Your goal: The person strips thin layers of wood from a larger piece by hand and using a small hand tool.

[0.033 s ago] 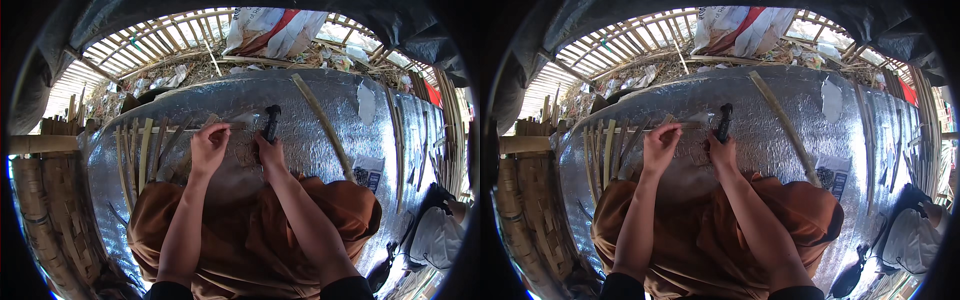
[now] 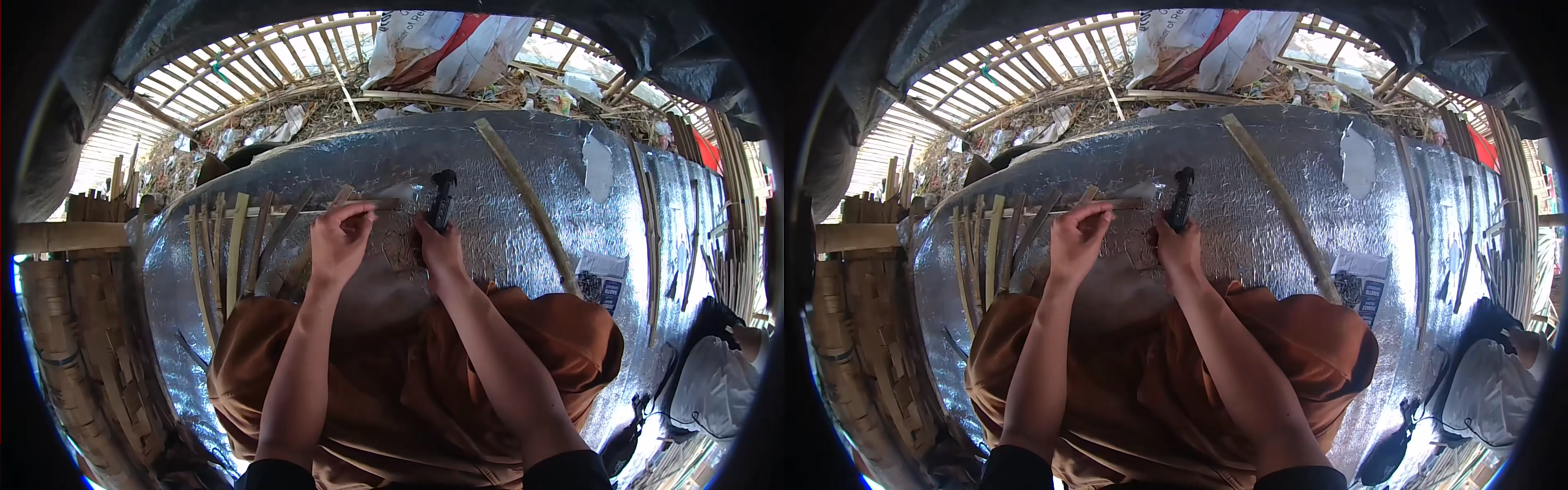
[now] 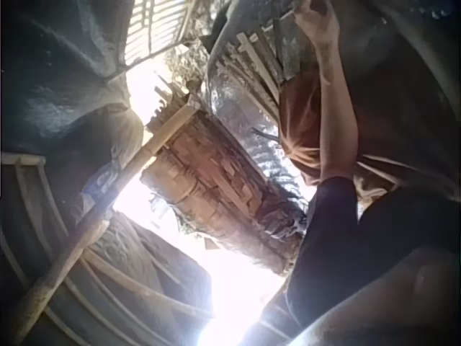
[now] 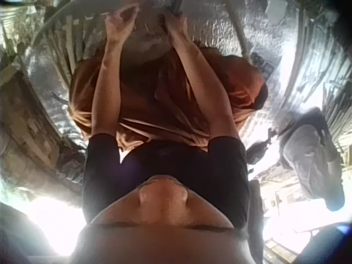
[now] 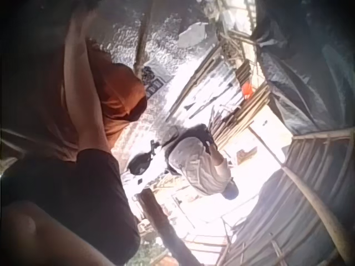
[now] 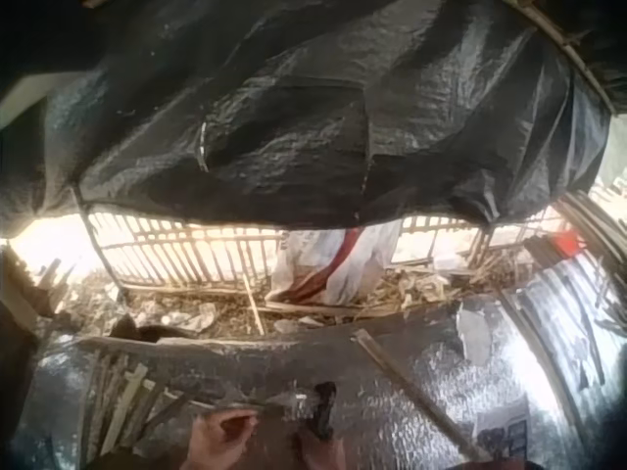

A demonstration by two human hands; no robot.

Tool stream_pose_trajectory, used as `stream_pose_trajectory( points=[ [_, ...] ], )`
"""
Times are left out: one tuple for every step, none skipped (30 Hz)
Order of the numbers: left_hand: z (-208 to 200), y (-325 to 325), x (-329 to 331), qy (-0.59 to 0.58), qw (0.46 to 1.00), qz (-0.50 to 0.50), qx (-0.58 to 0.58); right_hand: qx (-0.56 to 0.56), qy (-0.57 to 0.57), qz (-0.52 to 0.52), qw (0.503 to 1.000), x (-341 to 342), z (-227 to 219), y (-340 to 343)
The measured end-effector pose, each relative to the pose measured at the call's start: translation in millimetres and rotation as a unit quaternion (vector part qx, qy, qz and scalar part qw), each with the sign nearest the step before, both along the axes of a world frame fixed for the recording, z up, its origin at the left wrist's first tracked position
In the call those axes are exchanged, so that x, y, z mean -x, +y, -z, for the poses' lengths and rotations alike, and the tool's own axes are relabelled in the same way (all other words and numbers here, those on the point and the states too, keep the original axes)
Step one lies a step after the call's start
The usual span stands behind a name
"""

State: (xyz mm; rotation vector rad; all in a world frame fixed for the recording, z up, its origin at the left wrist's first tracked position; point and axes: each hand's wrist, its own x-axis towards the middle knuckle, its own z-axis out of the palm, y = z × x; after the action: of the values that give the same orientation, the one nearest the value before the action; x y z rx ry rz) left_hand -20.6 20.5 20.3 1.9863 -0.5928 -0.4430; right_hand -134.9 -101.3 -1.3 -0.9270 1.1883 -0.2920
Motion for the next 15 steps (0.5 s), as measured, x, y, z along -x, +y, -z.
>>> stream_pose_trajectory(
  points=[
    [3.9, 1.2, -1.8, 0.017, 1.000, 0.013, -0.015, 0.007, -0.009, -0.005, 1.000, 0.2, 7.8, -0.6],
    [7.7, 1.5, -1.7, 0.033, 0.999, 0.027, -0.031, 0.014, -0.018, -0.010, 1.000, 1.5, 13.2, -1.1],
    [8.3, 2.3, -1.5, 0.029, 0.999, 0.028, -0.034, 0.011, -0.022, -0.008, 1.000, 0.6, 13.3, -0.7],
    [8.8, 3.4, 0.1, 0.042, 0.998, 0.036, -0.010, 0.005, -0.024, -0.013, 1.000, 0.1, 13.0, -0.2],
    [9.5, 4.1, 1.0, 0.054, 0.997, 0.044, 0.013, 0.000, -0.027, -0.018, 0.999, -0.7, 12.9, 0.5],
    [12.4, 2.4, 1.7, 0.052, 0.997, 0.047, 0.012, -0.001, -0.029, -0.015, 0.999, -0.5, 16.1, 0.5],
    [15.0, 0.0, 1.9, 0.038, 0.998, 0.038, -0.012, 0.000, -0.038, -0.008, 0.999, -1.2, 19.5, 0.6],
    [17.4, -2.0, 1.3, 0.024, 0.999, 0.029, -0.036, 0.002, -0.047, 0.000, 0.999, -1.6, 22.7, 0.2],
    [17.6, -5.4, 1.0, 0.026, 0.998, 0.029, -0.040, -0.003, -0.046, 0.000, 0.999, -0.7, 25.1, 0.4],
    [14.8, -13.8, -1.6, -0.015, 0.998, 0.024, -0.050, -0.003, -0.055, 0.000, 0.998, 0.4, 26.1, -2.2],
    [11.4, -22.8, -5.4, -0.056, 0.997, 0.019, -0.059, -0.002, -0.064, 0.001, 0.998, 1.6, 27.3, -5.0],
    [9.0, -28.9, -6.7, -0.045, 0.998, 0.010, -0.049, -0.008, -0.055, 0.000, 0.998, 5.0, 27.7, -4.3],
    [12.5, -24.5, -9.5, -0.043, 0.998, 0.008, -0.054, -0.016, -0.052, -0.002, 0.998, 0.5, 20.0, -1.6],
    [18.0, -17.6, -13.4, -0.073, 0.997, 0.009, -0.011, -0.024, -0.050, -0.003, 0.998, -3.0, 16.9, 2.2],
    [25.6, -22.5, -14.7, -0.099, 0.994, 0.015, 0.045, -0.016, -0.044, 0.003, 0.999, -3.3, 23.5, -1.4]
  ],
)
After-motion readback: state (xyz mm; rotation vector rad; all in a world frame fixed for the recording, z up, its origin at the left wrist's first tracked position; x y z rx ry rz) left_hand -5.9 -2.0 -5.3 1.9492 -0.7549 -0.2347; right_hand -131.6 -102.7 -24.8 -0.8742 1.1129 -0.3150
